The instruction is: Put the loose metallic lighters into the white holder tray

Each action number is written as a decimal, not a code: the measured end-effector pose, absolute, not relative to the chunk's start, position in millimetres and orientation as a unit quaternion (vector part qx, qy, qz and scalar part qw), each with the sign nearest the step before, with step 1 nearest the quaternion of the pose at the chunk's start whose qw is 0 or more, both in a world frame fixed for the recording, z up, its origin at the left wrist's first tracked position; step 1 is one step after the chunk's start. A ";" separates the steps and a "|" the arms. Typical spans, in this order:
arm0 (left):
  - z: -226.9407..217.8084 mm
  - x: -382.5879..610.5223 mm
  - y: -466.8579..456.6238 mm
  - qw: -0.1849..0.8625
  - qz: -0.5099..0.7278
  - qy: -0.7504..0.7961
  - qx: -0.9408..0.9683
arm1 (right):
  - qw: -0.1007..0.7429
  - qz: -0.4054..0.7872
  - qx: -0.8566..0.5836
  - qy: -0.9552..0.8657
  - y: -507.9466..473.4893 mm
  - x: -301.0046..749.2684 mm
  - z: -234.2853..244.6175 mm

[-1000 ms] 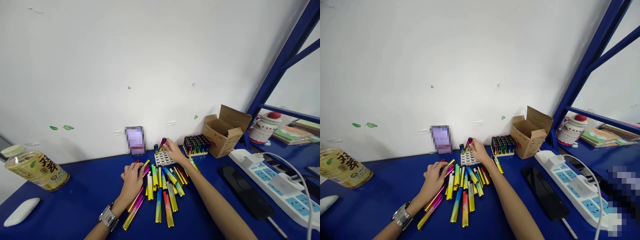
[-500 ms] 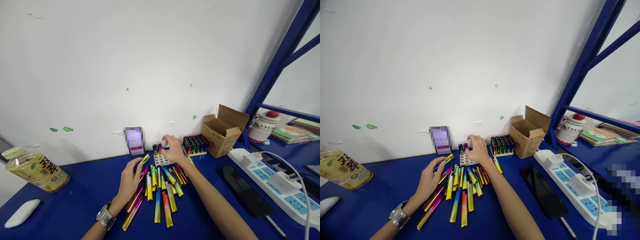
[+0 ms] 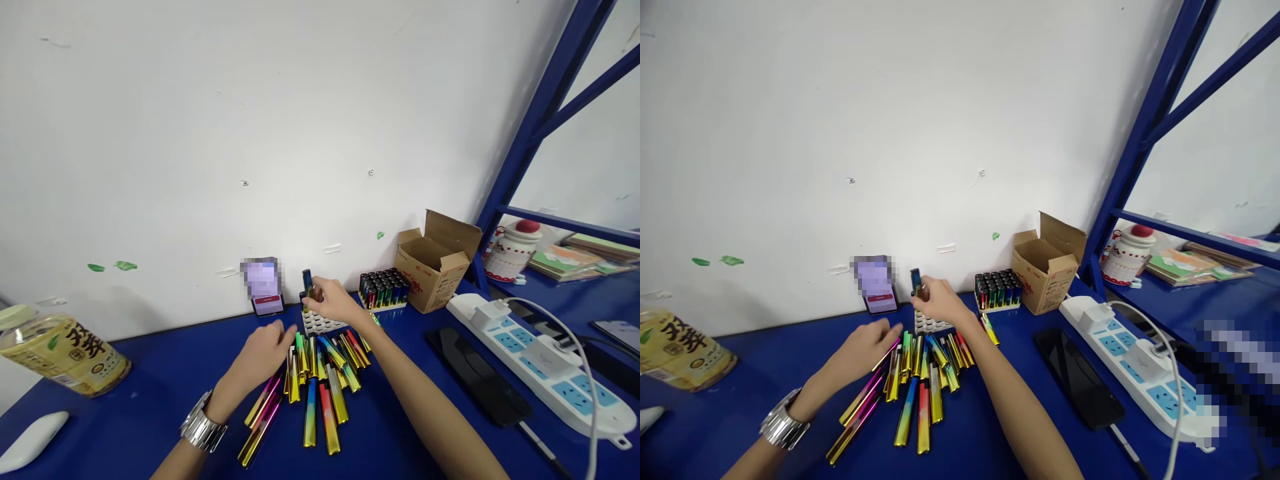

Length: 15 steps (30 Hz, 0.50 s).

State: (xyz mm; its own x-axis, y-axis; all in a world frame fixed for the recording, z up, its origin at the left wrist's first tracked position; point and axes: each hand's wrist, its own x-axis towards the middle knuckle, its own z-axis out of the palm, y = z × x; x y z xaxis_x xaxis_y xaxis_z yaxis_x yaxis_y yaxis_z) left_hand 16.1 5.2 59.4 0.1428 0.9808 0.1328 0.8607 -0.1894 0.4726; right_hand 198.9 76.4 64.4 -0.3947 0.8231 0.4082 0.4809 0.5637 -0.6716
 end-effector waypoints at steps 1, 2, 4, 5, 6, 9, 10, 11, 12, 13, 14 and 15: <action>56.2 14.8 3.6 0.139 0.161 0.622 0.753 | 0.389 0.248 -0.419 -0.782 80.1 201.6 61.1; 52.8 14.2 2.3 0.137 0.128 0.621 0.761 | 0.403 0.262 -0.431 -0.763 83.4 203.9 57.5; 47.4 14.6 1.2 0.142 0.101 0.615 0.769 | 0.426 0.276 -0.453 -0.733 88.6 207.1 50.3; 46.0 15.5 1.3 0.145 0.100 0.609 0.773 | 0.435 0.276 -0.462 -0.722 90.4 208.3 47.0; 45.7 16.6 1.7 0.149 0.102 0.601 0.779 | 0.440 0.278 -0.465 -0.716 91.6 209.1 43.9; 50.7 19.9 2.8 0.160 0.120 0.576 0.792 | 0.446 0.301 -0.458 -0.708 92.8 209.6 35.9; 53.8 21.0 2.8 0.165 0.131 0.572 0.793 | 0.449 0.320 -0.453 -0.701 92.9 209.2 33.4; 57.3 22.1 2.8 0.171 0.147 0.570 0.790 | 0.454 0.348 -0.446 -0.688 92.9 208.5 30.9; 61.0 23.4 2.9 0.178 0.168 0.568 0.785 | 0.461 0.382 -0.437 -0.672 92.8 207.5 28.4; 64.7 25.1 3.4 0.184 0.196 0.566 0.779 | 0.469 0.420 -0.426 -0.650 92.7 206.4 26.0; 68.0 27.4 4.4 0.188 0.231 0.561 0.772 | 0.475 0.458 -0.414 -0.627 92.6 205.3 23.8; 70.7 30.4 6.2 0.198 0.268 0.552 0.764 | 0.480 0.489 -0.404 -0.606 92.4 204.4 21.7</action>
